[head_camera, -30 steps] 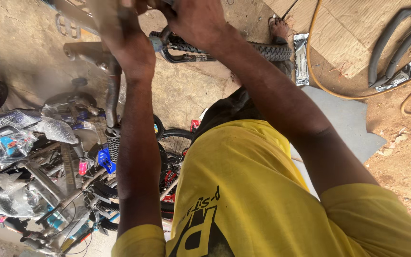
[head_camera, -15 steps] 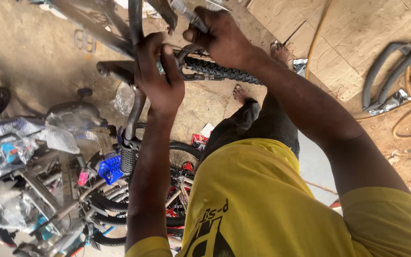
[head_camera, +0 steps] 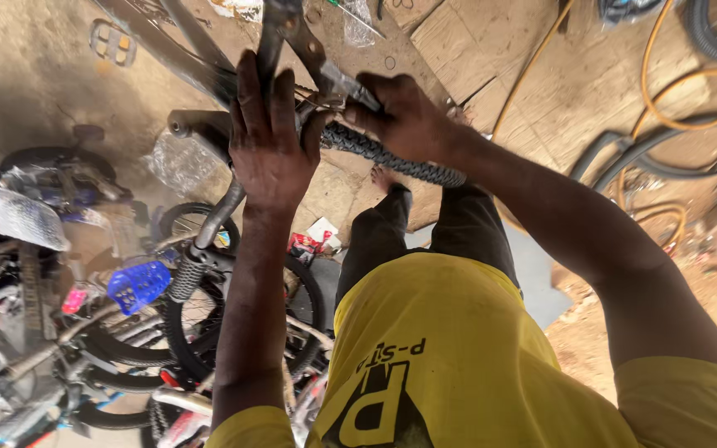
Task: The person repairs a bicycle by adjusting the brake assembly and frame components using pliers and a wrench.
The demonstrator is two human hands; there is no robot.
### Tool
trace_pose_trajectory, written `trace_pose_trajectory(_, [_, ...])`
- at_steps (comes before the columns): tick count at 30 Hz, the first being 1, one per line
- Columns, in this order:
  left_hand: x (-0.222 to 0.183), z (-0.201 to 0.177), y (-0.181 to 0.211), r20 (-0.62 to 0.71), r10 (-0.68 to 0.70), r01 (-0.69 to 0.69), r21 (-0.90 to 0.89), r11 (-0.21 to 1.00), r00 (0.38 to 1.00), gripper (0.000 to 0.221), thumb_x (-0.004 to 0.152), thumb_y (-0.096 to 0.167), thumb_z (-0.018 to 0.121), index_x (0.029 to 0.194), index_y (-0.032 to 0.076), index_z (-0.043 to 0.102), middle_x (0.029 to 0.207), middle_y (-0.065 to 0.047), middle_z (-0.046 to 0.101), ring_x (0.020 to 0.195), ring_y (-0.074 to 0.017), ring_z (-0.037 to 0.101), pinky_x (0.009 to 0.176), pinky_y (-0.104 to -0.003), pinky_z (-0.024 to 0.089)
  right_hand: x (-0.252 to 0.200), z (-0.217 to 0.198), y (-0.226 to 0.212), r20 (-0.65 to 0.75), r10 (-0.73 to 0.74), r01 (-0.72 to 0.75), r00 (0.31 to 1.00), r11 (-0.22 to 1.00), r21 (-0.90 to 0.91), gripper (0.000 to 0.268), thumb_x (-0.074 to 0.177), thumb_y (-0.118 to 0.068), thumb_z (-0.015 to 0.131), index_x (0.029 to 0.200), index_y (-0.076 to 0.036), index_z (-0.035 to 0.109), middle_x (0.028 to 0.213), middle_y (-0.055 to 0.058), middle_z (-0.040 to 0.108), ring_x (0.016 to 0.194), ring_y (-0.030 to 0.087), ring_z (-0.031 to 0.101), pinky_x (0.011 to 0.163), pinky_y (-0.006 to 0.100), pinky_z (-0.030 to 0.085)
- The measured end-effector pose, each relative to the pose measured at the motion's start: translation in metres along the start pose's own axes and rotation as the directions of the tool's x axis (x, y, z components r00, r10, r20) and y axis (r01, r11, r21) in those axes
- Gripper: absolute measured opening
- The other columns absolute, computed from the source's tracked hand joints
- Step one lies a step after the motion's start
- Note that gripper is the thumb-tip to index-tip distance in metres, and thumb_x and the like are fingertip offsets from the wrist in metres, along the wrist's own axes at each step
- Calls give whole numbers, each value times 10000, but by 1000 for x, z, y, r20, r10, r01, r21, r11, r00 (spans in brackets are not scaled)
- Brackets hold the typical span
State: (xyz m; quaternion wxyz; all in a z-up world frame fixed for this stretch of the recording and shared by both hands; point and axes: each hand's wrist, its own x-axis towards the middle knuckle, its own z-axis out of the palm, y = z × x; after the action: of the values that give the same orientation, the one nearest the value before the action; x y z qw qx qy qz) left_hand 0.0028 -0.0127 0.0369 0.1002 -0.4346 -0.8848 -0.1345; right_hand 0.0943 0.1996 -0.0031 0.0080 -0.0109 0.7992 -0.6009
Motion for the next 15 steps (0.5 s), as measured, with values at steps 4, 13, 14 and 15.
trace_pose_trajectory(4, [-3, -11, 6, -85, -17, 18, 7, 1000, 996, 614, 976, 613, 816, 1217, 65, 679, 1417, -289, 537, 1260, -406, 638, 982, -482, 621, 0, -13, -12, 124, -86, 99, 989, 989, -106, 210, 1016, -177, 681, 976, 6, 587, 677, 136, 599, 544, 226, 584, 523, 400, 454])
trace_pose_trajectory(13, [12, -5, 22, -211, -138, 151, 45, 988, 968, 514, 924, 578, 856, 1029, 96, 711, 1296, -272, 622, 1094, -377, 715, 903, -450, 629, 24, -44, 10, 307, -7, -11, 952, 998, 57, 176, 1025, -160, 701, 995, 0, 634, 721, 94, 623, 627, 197, 607, 600, 374, 496])
trace_pose_trajectory(14, [16, 1, 25, -220, -167, 178, 32, 983, 961, 431, 951, 531, 861, 1027, 133, 714, 1320, -283, 617, 1096, -363, 718, 898, -440, 633, 22, -45, 13, 275, -14, -9, 961, 997, 81, 172, 1039, -149, 702, 1000, 5, 634, 739, 96, 614, 664, 198, 603, 627, 371, 496])
trace_pose_trajectory(15, [20, 7, 27, -228, -196, 206, 20, 978, 954, 349, 979, 484, 866, 1024, 171, 719, 1344, -293, 613, 1097, -349, 722, 893, -429, 636, 20, -46, 16, 195, 14, -52, 981, 979, 195, 162, 1057, -146, 676, 1050, 8, 627, 809, 91, 618, 727, 185, 604, 672, 355, 501])
